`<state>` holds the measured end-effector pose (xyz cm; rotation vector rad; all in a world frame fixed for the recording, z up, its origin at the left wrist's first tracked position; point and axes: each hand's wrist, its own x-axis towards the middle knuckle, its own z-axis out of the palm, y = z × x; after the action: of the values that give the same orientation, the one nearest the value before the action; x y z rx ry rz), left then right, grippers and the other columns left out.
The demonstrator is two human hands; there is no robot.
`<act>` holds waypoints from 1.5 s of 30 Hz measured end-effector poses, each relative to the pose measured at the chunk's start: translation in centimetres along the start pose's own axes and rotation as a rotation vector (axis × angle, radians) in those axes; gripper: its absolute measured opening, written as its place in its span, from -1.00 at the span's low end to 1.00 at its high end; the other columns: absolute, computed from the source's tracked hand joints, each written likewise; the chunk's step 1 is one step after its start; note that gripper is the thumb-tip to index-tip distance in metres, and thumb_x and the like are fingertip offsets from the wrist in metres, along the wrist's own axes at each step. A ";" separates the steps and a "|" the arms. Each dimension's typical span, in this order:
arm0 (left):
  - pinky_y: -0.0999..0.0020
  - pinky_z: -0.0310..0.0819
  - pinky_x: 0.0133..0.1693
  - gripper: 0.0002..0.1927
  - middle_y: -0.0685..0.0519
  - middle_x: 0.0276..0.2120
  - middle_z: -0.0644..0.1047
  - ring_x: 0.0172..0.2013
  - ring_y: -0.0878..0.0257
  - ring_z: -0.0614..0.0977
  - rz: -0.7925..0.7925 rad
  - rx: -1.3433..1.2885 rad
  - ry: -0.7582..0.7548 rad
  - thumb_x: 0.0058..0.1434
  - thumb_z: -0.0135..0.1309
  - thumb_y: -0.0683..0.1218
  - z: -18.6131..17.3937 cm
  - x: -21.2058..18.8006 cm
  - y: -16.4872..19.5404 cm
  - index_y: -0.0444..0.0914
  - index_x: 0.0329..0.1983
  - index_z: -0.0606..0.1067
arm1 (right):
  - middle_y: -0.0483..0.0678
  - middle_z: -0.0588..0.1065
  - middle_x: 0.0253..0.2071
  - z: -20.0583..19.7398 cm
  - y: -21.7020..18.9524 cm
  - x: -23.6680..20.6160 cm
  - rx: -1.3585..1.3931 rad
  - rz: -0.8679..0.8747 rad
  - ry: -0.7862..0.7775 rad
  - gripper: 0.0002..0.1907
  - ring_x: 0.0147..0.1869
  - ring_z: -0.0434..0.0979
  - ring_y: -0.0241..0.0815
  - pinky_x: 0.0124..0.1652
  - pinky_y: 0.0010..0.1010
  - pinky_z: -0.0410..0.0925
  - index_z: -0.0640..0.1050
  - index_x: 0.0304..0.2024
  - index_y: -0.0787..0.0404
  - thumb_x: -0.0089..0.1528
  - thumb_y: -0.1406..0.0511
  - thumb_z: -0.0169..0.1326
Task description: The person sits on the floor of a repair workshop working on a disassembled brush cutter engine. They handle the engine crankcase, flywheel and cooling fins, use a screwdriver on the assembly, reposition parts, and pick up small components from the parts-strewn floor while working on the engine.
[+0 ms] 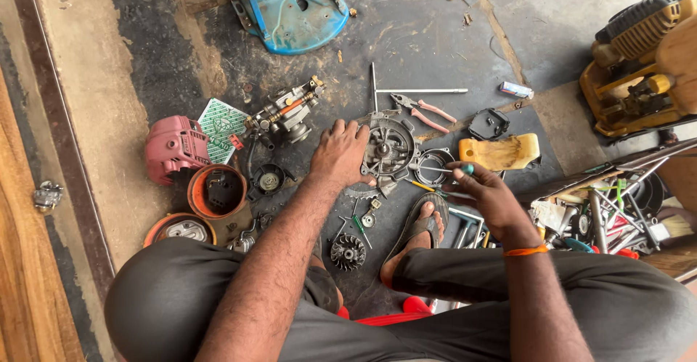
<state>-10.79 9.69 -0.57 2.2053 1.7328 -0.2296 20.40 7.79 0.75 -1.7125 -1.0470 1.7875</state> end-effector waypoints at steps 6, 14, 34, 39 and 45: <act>-0.03 0.40 0.20 0.13 -0.12 0.15 0.40 0.20 -0.03 0.38 0.004 -0.023 0.029 -0.22 0.50 0.39 -0.3 -0.2 0.0 -0.33 0.25 0.30 | -0.12 0.49 -0.30 -1.7 1.0 1.8 -0.112 -0.164 0.050 -0.64 -0.33 0.36 -0.34 -0.28 -0.48 0.32 0.56 -0.08 0.21 0.40 0.06 0.04; -0.03 0.38 0.20 0.04 -0.05 0.14 0.43 0.23 -0.01 0.38 -0.037 -0.021 0.095 -0.22 0.53 0.35 0.2 0.5 0.2 -0.24 0.19 0.36 | -0.19 0.37 -0.43 -0.8 3.0 2.4 0.111 0.024 0.094 -0.65 -0.48 0.21 -0.39 -0.38 -0.52 0.26 0.46 -0.15 0.16 0.45 0.02 -0.03; -0.22 0.26 0.28 0.35 -0.20 0.37 0.25 0.37 -0.11 0.24 -0.083 0.056 -0.072 -0.26 0.47 0.43 0.1 3.2 1.5 -0.28 0.44 0.11 | -0.21 0.26 -0.48 2.5 0.6 1.0 0.180 0.115 0.080 -0.65 -0.50 0.11 -0.37 -0.38 -0.43 0.21 0.41 -0.25 0.17 0.46 0.05 -0.06; -0.22 0.28 0.28 0.35 -0.19 0.37 0.27 0.38 -0.12 0.25 -0.083 0.075 -0.060 -0.30 0.49 0.42 0.2 3.3 1.6 -0.25 0.45 0.12 | -0.22 0.24 -0.49 2.9 0.3 0.9 0.195 0.124 0.064 -0.65 -0.50 0.10 -0.37 -0.39 -0.44 0.20 0.40 -0.27 0.16 0.46 0.05 -0.06; -0.22 0.28 0.28 0.41 -0.19 0.35 0.27 0.37 -0.14 0.24 -0.081 0.044 -0.085 -0.35 0.48 0.49 0.1 3.3 1.7 -0.24 0.45 0.12 | -0.21 0.25 -0.49 2.8 0.1 0.7 0.213 0.148 0.086 -0.66 -0.50 0.10 -0.37 -0.37 -0.44 0.19 0.40 -0.28 0.14 0.46 0.06 -0.07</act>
<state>-8.36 12.28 -1.45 2.1256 1.7883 -0.3792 17.62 7.62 0.05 -1.7545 -0.6831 1.8237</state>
